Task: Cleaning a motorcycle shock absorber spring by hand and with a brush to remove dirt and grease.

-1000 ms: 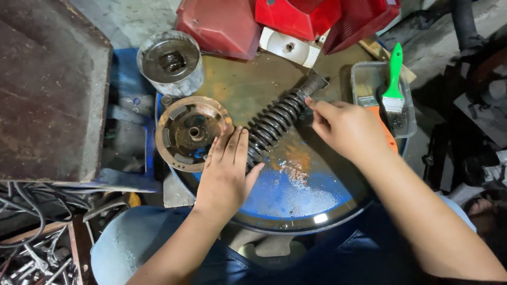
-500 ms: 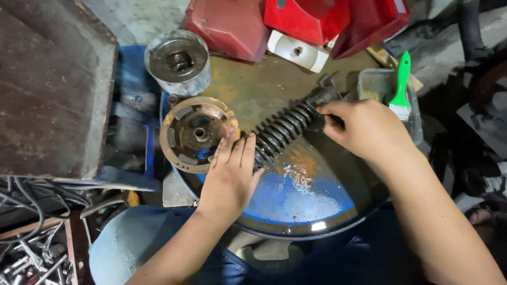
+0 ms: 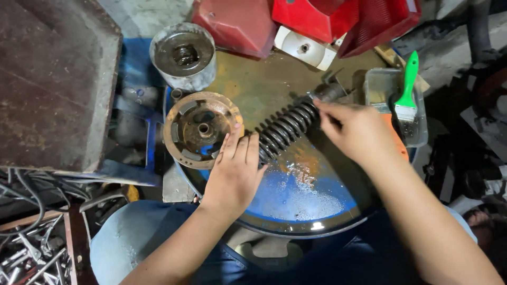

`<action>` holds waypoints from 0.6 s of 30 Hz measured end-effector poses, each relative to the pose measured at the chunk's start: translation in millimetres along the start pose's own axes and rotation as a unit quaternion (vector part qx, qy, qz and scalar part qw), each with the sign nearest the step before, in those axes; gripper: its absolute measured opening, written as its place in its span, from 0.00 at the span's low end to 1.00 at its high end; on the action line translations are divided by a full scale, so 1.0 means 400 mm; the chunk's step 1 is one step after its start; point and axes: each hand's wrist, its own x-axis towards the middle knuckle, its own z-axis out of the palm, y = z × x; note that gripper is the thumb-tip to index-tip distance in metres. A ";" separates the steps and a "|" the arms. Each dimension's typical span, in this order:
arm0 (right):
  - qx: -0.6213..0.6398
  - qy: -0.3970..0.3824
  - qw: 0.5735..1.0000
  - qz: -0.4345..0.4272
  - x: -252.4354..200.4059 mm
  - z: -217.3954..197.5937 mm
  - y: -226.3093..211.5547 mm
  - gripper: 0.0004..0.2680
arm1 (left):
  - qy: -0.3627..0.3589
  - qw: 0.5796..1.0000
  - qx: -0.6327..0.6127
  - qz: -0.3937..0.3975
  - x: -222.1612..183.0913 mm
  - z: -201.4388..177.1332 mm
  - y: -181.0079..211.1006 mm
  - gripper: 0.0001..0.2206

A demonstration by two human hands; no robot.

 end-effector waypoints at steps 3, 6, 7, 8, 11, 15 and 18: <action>0.000 -0.052 0.999 0.005 -0.001 -0.019 0.014 0.16 | 0.009 1.000 0.013 -0.001 0.000 0.007 0.001 0.38; -0.054 -0.269 0.947 0.167 0.034 -0.129 -0.043 0.13 | 0.001 1.000 0.006 0.002 0.001 0.009 0.001 0.38; -0.052 -0.271 0.947 0.166 0.019 -0.104 -0.028 0.13 | 0.000 1.000 0.006 -0.001 -0.005 0.007 0.000 0.38; -0.044 -0.209 0.970 0.113 0.003 -0.080 -0.012 0.13 | -0.002 1.000 0.006 -0.002 -0.009 0.004 0.000 0.38; -0.022 -0.157 0.983 0.095 0.001 -0.074 -0.004 0.13 | 0.005 1.000 -0.001 0.006 0.005 -0.001 -0.001 0.37; -0.001 -0.154 0.982 0.108 0.000 -0.092 0.005 0.15 | 0.003 1.000 -0.013 -0.001 0.000 -0.002 0.001 0.38; 0.006 -0.145 0.986 0.077 -0.005 -0.108 0.023 0.12 | 0.011 1.000 -0.003 -0.003 0.004 -0.002 0.000 0.40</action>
